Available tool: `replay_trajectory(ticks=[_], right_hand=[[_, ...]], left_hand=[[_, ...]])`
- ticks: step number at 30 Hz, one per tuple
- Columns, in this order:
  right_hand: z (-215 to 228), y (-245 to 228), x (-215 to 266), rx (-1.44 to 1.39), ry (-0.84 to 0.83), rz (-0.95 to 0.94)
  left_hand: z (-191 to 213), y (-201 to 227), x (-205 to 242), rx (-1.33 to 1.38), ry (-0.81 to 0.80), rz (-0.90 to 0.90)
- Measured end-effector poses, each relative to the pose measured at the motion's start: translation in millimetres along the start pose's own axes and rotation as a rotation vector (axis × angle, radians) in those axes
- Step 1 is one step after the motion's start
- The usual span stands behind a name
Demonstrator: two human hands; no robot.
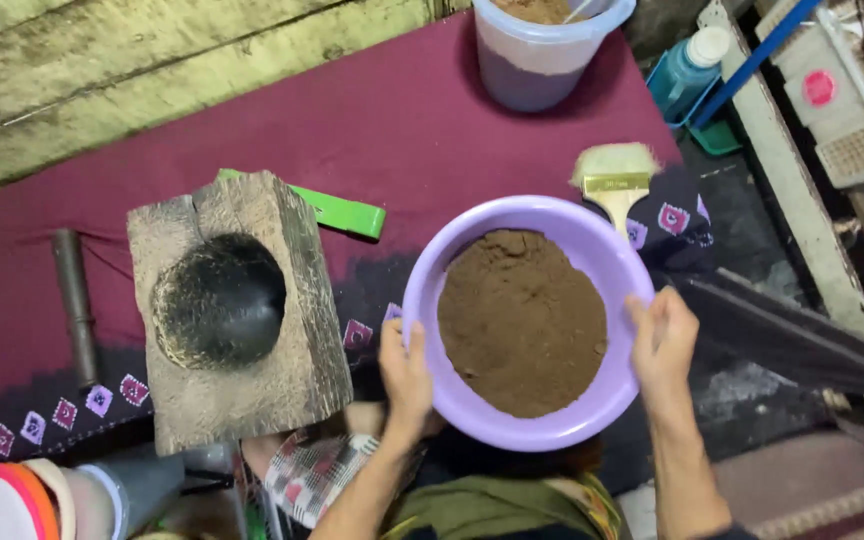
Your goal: Transferring brown powder from a storage container to a bowl and mixing it using a spoon, brush, and hands to break up clumps.
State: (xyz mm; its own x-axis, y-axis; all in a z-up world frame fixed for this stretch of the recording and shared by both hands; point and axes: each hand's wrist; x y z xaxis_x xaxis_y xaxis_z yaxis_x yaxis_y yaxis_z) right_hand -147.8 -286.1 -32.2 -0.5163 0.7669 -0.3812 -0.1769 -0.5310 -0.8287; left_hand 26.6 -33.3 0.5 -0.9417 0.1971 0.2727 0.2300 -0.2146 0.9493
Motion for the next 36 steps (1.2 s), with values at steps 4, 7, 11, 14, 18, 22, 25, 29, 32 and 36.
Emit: replay_trajectory(ticks=[4,7,11,14,18,22,25,29,32,36], right_hand=[[-9,-28,13,-0.133,-0.1,-0.137],[-7,1,19,0.015,-0.045,0.048],[-6,-18,28,0.021,-0.058,0.007],[-4,1,21,0.009,-0.024,0.021],[-10,-42,37,-0.046,-0.135,-0.107],[-6,-8,22,0.025,-0.061,-0.045],[-13,-40,26,0.053,-0.115,-0.095],[-11,-26,24,0.057,-0.094,-0.062],[-11,-34,21,0.025,-0.114,-0.08],[-17,0,14,-0.025,-0.027,-0.165]], left_hand=[[13,12,-36,-0.002,0.025,0.01],[12,-14,-12,-0.026,0.019,0.008],[21,-10,-33,0.02,0.022,-0.039],[15,-22,-21,-0.012,0.007,-0.04],[27,7,-42,0.057,0.038,0.069],[16,-22,-8,0.081,-0.011,0.124],[23,-23,-39,0.1,0.039,0.082],[18,-26,-23,0.1,0.032,0.114],[22,-21,-32,0.133,0.035,0.15],[9,-7,-14,0.14,-0.038,0.207]])
Point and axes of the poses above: each hand's wrist, its own x-axis away from the middle knuckle, its own z-axis out of the back of the hand, y = z × x, and after that the axes turned 11 degrees about z, right-handed
